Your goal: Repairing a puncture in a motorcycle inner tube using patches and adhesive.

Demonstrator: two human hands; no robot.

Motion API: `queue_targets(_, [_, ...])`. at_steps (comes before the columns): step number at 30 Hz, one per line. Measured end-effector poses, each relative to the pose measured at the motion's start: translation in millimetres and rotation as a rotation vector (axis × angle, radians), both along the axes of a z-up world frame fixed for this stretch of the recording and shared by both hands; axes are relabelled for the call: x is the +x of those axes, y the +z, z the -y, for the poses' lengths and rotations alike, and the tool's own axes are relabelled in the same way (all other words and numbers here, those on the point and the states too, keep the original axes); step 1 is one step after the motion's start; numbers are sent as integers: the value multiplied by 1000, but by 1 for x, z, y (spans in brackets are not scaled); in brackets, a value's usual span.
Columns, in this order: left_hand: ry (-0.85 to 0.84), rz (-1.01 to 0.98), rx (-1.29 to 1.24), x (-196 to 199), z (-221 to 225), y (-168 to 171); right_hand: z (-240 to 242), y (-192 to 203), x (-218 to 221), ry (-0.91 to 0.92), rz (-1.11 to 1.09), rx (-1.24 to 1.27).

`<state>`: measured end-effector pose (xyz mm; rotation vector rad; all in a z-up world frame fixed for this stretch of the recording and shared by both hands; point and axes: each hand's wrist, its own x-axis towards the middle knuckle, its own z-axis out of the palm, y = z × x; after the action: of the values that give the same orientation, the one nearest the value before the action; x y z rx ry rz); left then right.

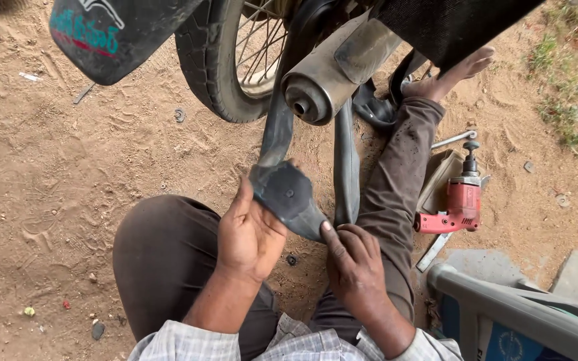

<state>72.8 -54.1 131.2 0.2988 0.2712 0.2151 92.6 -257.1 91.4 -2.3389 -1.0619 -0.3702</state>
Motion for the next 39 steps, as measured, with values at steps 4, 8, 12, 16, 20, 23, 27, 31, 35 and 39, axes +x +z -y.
queue_targets(4, [27, -109, 3, 2, -4, -17, -6, -8, -2, 30, -36, -22])
queue_targets(8, [-19, -93, 170, 6, -9, -22, -10, -15, 1, 65, -56, -20])
queue_targets(12, [6, -63, 111, 5, -9, -15, -12, -25, 6, 108, -37, -36])
queue_targets(16, [-45, 16, 62, 3, -4, -8, -12, -38, 6, 142, -46, -19])
queue_targets(20, [-132, 34, 71, 5, -2, 4, -10, -40, 6, 136, -54, 17])
queue_targets(23, [-168, 4, 72, 6, 1, 6, -3, -38, 11, 145, -82, 49])
queue_targets(27, [-167, -7, 9, 1, 3, -5, 20, -38, 27, 10, -86, 172])
queue_targets(31, [-239, 47, -34, 0, 5, -2, 105, -93, 64, -447, -320, 251])
queue_targets(35, [-264, 75, -57, 1, 10, 7, 210, -169, 92, -957, -602, 593])
queue_targets(39, [-309, 100, -67, -4, 16, 6, 253, -211, 101, -1194, -1149, 1069])
